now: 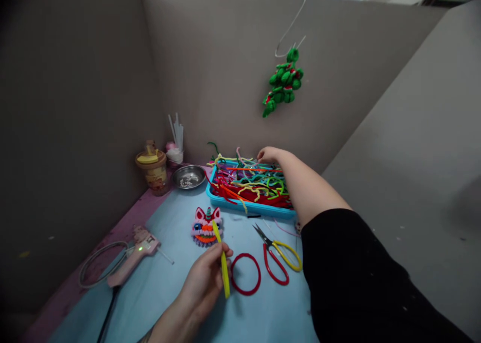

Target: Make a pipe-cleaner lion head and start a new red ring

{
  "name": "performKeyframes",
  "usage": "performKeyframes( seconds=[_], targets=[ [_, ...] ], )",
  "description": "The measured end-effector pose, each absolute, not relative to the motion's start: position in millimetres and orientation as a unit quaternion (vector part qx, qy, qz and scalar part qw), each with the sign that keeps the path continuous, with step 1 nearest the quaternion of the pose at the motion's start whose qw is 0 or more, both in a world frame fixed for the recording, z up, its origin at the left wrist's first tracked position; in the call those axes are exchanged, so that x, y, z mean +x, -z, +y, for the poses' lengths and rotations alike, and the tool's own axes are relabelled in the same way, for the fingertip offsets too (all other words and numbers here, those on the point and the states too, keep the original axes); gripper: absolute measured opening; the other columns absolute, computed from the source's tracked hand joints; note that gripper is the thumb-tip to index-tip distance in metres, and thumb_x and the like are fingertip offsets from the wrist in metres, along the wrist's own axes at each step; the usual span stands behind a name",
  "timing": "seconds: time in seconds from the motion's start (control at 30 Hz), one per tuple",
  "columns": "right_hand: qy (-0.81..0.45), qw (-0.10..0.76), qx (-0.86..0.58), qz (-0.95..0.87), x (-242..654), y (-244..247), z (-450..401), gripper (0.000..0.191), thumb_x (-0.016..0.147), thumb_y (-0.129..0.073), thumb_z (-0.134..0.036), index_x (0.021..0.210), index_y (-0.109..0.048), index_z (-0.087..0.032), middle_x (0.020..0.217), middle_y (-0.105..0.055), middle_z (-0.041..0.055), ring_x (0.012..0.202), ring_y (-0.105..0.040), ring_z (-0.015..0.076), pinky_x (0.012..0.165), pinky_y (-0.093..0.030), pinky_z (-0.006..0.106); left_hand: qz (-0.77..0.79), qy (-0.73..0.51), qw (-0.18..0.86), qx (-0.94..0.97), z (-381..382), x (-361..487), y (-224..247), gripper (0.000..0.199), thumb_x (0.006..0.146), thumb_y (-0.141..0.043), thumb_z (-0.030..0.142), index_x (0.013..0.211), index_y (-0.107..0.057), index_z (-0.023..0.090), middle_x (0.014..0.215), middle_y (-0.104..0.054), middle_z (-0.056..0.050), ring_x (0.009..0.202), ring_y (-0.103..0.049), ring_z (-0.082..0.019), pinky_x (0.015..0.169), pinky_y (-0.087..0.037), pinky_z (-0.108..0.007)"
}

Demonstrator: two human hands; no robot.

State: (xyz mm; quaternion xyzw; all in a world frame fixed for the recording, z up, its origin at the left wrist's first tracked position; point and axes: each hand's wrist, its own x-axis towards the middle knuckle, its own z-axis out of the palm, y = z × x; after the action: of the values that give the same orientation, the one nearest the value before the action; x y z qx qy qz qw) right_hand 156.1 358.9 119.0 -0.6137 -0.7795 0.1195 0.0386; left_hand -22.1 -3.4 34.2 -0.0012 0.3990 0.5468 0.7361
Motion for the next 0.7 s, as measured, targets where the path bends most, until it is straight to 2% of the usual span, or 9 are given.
performKeyframes(
  seconds=[0.1, 0.17, 0.3, 0.47, 0.6, 0.7],
  targets=[
    [-0.125, -0.017, -0.6, -0.79, 162, -114, 350, 0.021, 0.068, -0.07, -0.018, 0.089, -0.072, -0.017, 0.085, -0.072, 0.0042, 0.075, -0.063, 0.0155, 0.069, -0.048, 0.024, 0.389, -0.542, 0.745, 0.018, -4, -21, -35, 0.01, 0.079, -0.058, 0.018, 0.071, -0.062, 0.013, 0.069, -0.061, -0.004, 0.052, -0.052, -0.008, 0.048, -0.041, -0.018],
    [-0.102, 0.002, -0.605, -0.79, 164, -113, 347, 0.02, 0.071, -0.066, -0.017, 0.09, -0.071, -0.015, 0.085, -0.072, 0.0053, 0.075, -0.063, 0.0157, 0.07, -0.048, 0.024, 0.389, -0.54, 0.746, 0.022, -4, -20, -34, 0.01, 0.079, -0.058, 0.018, 0.072, -0.062, 0.013, 0.068, -0.061, -0.004, 0.052, -0.052, -0.008, 0.047, -0.041, -0.017],
    [-0.08, 0.095, -0.601, -0.789, 166, -122, 351, 0.019, 0.08, -0.06, -0.021, 0.095, -0.07, -0.015, 0.089, -0.072, 0.0063, 0.078, -0.064, 0.0153, 0.074, -0.048, 0.023, 0.4, -0.544, 0.737, 0.011, -4, -20, -32, 0.01, 0.08, -0.056, 0.016, 0.071, -0.062, 0.013, 0.068, -0.06, -0.004, 0.051, -0.052, -0.008, 0.047, -0.041, -0.017],
    [-0.071, 0.081, -0.56, -0.822, 176, -144, 351, 0.032, 0.077, -0.064, -0.016, 0.109, -0.066, -0.014, 0.11, -0.068, 0.0083, 0.095, -0.063, 0.0176, 0.086, -0.046, 0.024, 0.404, -0.541, 0.738, 0.017, -4, -20, -29, 0.01, 0.081, -0.056, 0.018, 0.073, -0.062, 0.013, 0.069, -0.061, -0.004, 0.052, -0.054, -0.008, 0.048, -0.042, -0.017],
    [-0.064, 0.063, -0.56, -0.823, 190, -150, 346, 0.031, 0.081, -0.054, -0.009, 0.108, -0.067, -0.015, 0.105, -0.07, 0.0058, 0.093, -0.064, 0.0151, 0.084, -0.046, 0.022, 0.408, -0.537, 0.738, 0.018, -3, -21, -27, 0.009, 0.08, -0.058, 0.017, 0.073, -0.06, 0.013, 0.068, -0.061, -0.004, 0.051, -0.053, -0.007, 0.046, -0.041, -0.016],
    [-0.044, 0.055, -0.596, -0.8, 196, -139, 342, 0.029, 0.08, -0.053, -0.008, 0.102, -0.07, -0.015, 0.099, -0.072, 0.0046, 0.09, -0.065, 0.0149, 0.079, -0.046, 0.02, 0.412, -0.53, 0.74, 0.031, -2, -19, -24, 0.007, 0.081, -0.058, 0.018, 0.076, -0.06, 0.013, 0.07, -0.062, -0.004, 0.05, -0.054, -0.008, 0.045, -0.042, -0.016]
  ],
)
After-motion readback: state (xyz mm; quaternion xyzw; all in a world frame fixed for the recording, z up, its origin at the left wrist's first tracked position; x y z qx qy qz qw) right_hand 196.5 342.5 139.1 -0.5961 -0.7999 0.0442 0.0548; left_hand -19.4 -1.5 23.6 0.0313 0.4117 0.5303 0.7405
